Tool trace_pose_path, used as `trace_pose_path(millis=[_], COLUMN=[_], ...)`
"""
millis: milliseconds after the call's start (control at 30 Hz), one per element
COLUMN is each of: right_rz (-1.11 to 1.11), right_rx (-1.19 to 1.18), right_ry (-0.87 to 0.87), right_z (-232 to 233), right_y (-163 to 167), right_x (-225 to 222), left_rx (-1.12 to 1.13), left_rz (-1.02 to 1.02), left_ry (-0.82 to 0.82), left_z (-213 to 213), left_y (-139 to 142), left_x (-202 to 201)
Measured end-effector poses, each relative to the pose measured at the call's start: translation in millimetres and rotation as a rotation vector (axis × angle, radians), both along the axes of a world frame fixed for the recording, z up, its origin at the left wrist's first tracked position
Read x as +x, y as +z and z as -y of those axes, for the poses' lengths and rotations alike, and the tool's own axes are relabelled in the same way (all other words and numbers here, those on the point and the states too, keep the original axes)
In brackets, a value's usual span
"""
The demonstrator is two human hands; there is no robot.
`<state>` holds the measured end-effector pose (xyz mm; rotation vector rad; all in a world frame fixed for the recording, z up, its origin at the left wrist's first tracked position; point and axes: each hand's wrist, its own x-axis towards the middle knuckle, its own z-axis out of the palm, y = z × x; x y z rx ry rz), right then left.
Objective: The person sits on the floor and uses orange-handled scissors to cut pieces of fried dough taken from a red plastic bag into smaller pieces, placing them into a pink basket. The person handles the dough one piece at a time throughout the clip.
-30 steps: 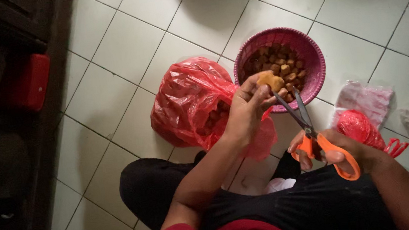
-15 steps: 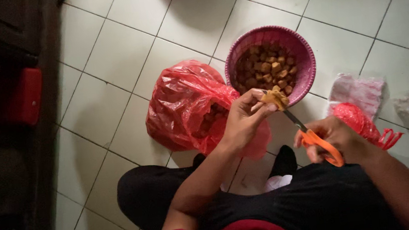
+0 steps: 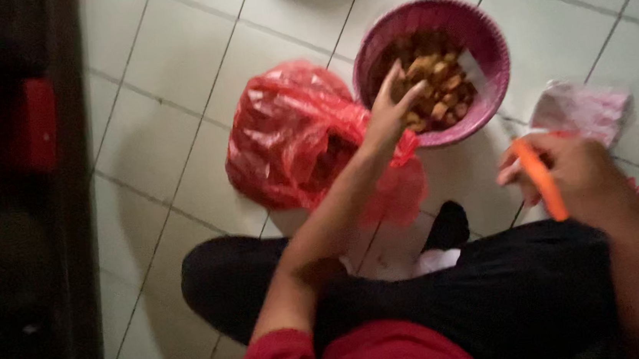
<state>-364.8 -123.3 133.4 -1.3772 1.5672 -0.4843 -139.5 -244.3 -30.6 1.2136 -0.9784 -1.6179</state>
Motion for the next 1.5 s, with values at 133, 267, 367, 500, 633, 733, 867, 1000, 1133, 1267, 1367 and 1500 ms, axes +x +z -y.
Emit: trace_pose_path(millis=[133, 267, 367, 500, 633, 733, 867, 1000, 1133, 1267, 1367, 1500], right_rz=[0.028, 0.059, 0.027, 0.104, -0.015, -0.049, -0.042, -0.080, 0.045, -0.001, 0.089, 0.122], right_rx=[-0.045, -0.082, -0.021, 0.013, 0.008, -0.004, 0.048, 0.021, 0.004, 0.042, -0.039, -0.041], right_ry=[-0.076, -0.025, -0.011, -0.003, 0.018, 0.053, 0.011, 0.061, 0.073, 0.053, 0.093, 0.085], right_z=[-11, -13, -9, -6, -2, 1, 4, 2, -3, -12, -13, -8], right_y=[-2, -6, -12, -16, -15, -12, -6, -4, -2, 3, 4, 4], right_x=[-10, -15, -12, -6, 4, 13, 18, 22, 24, 21, 18, 13], left_rx=[-0.345, 0.030, 0.086, -0.035, -0.049, -0.050, -0.051, -0.086, -0.135, -0.188, -0.215, -0.193], left_rz=[0.445, 1.072, 1.319, 1.509, 1.589, 1.589, 1.582, 1.569, 1.567, 1.562, 1.576, 1.551], left_ry=[-0.537, -1.344, -1.215, -0.753, -0.614, -0.625, -0.649, -0.641, -0.635, -0.643, -0.655, -0.784], left_z=[31, 16, -5, -18, -34, -47, -61, -66, -72, -75, -73, -62], left_y=[-6, -42, -88, -141, -167, -178, -183, -183, -173, -160, -151, -129], left_x=[30, 87, 112, 122, 132, 139, 142, 139, 134, 125, 117, 95])
